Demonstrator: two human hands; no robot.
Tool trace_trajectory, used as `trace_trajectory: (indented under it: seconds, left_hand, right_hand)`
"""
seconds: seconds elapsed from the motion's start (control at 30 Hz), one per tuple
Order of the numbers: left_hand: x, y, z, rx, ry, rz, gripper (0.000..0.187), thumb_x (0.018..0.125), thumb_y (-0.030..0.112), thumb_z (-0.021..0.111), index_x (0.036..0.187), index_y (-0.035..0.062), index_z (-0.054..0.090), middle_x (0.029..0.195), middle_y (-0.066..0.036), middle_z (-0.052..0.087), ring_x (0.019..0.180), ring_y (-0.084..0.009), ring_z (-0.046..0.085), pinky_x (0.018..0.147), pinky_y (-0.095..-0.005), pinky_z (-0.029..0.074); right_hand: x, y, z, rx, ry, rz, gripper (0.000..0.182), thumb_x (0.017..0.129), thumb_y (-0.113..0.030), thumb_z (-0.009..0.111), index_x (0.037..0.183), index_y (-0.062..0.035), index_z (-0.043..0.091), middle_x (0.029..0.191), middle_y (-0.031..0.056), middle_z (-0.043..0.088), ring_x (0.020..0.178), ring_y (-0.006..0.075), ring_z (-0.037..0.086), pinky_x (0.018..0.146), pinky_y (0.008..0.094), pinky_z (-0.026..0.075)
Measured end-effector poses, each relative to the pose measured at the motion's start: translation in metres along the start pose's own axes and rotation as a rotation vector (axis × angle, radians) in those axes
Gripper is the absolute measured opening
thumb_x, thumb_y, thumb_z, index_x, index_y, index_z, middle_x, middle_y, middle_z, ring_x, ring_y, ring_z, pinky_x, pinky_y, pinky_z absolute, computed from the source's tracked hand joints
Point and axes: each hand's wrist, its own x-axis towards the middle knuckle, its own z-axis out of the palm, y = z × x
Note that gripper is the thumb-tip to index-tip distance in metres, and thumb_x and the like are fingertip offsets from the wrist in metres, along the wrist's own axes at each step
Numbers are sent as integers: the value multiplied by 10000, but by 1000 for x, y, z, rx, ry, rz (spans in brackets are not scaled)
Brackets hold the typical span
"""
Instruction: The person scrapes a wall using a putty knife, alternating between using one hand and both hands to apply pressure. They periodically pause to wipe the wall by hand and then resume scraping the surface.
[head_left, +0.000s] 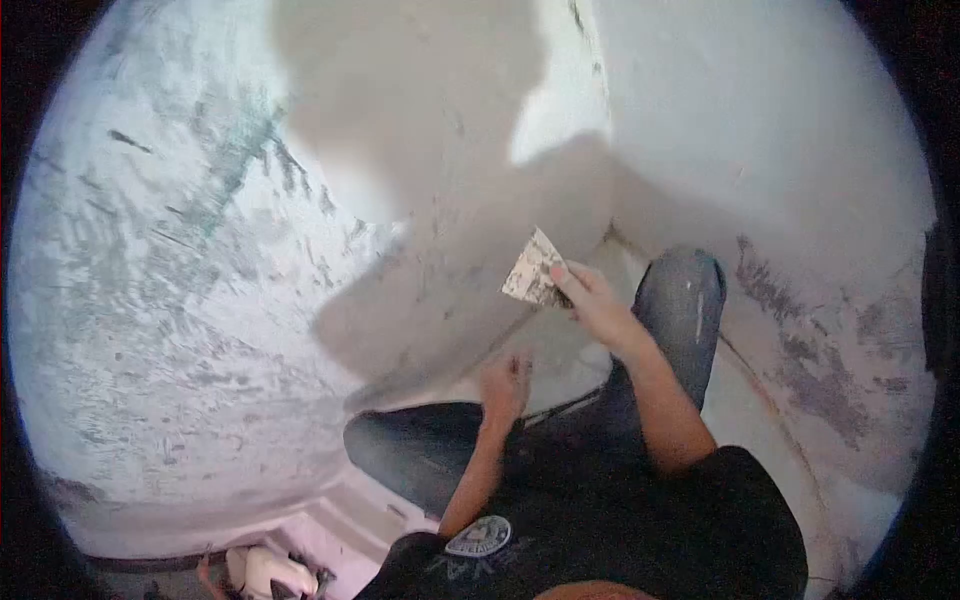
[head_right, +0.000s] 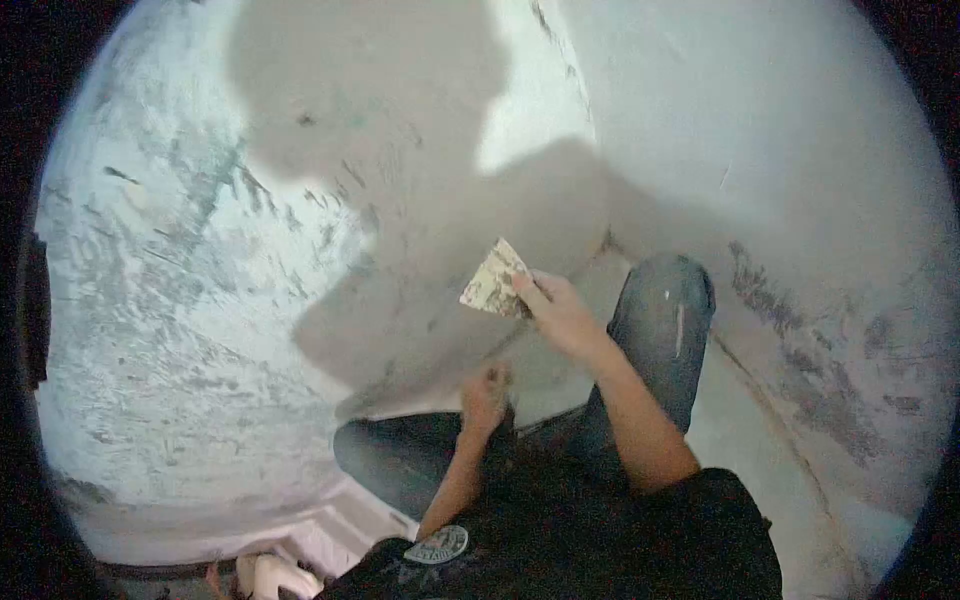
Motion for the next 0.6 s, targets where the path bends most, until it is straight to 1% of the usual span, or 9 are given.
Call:
trace_trajectory:
  seconds: [0.1, 0.17, 0.23, 0.27, 0.33, 0.37, 0.43, 0.5, 0.6]
  left_hand:
    - [12, 45, -77, -81, 613, 435, 239, 953, 230, 555, 887, 5, 601, 860, -178, 585, 885, -353, 559, 816, -461, 395]
    - [26, 84, -127, 42, 826, 812, 174, 950, 180, 515, 980, 38, 611, 937, -151, 620, 927, -323, 585, 870, -467, 400]
    - [36, 115, -163, 44, 711, 1076, 283, 882, 143, 552, 1150, 83, 620, 1149, -121, 639, 1118, -286, 581, 1006, -456, 377]
    - [35, 126, -176, 41, 709, 1065, 283, 882, 143, 552, 1150, 83, 620, 1149, -121, 639, 1118, -286, 581, 1006, -456, 377]
    - [40, 143, -196, 669, 293, 1160, 493, 791, 129, 618, 1284, 127, 592, 1346, -82, 577, 1324, -242, 477, 1125, -438, 305]
    - [48, 148, -198, 667, 291, 1165, 493, 791, 129, 618, 1284, 127, 592, 1346, -82, 577, 1324, -242, 477, 1125, -438, 305]
    - [60, 151, -202, 909, 24, 970, 732, 706, 113, 694, 1404, 254, 520, 1484, 20, 482, 1410, -203, 383, 1162, -439, 276]
    - [76, 148, -203, 927, -3, 961, 782, 691, 93, 731, 1420, 244, 491, 1508, 10, 450, 1420, -192, 376, 1160, -427, 274]
    - [89, 141, -197, 946, 153, 1003, 580, 770, 201, 654, 1340, 211, 544, 1431, -26, 516, 1391, -202, 401, 1147, -406, 299]
  right_hand:
    - [-4, -5, 14, 10, 154, -119, 513, 1006, -514, 505, 1208, -60, 634, 943, -17, 609, 826, 81, 537, 737, 246, 460]
    - [3, -14, 35, 129, 103, -204, 506, 1008, -504, 504, 1184, -48, 637, 956, -1, 606, 856, 78, 536, 758, 259, 472]
    - [4, -42, 64, 201, 107, -160, 439, 1042, -391, 472, 1058, 18, 629, 909, 42, 614, 848, 140, 557, 772, 322, 467]
    - [10, -38, 76, 198, 104, -150, 439, 1042, -391, 472, 1058, 18, 629, 909, 42, 614, 848, 140, 557, 772, 322, 467]
    - [28, -25, 94, 225, 96, -387, 427, 1041, -329, 491, 1281, 18, 556, 1207, 113, 612, 1106, 202, 570, 898, 334, 487]
    - [36, -24, 99, 225, 101, -388, 427, 1041, -329, 491, 1281, 18, 556, 1207, 113, 612, 1106, 202, 570, 898, 334, 487]
    - [49, -19, 109, 111, 167, -432, 406, 1041, -254, 484, 1337, 23, 506, 1285, 154, 587, 1161, 247, 565, 960, 353, 471]
    - [69, -15, 115, 178, 176, -328, 406, 1039, -220, 478, 1362, 26, 471, 1304, 162, 562, 1167, 238, 556, 986, 343, 457]
    - [79, -6, 120, 448, 20, -242, 524, 1015, -266, 468, 1440, 27, 379, 1404, 223, 482, 1293, 327, 487, 1076, 412, 391]
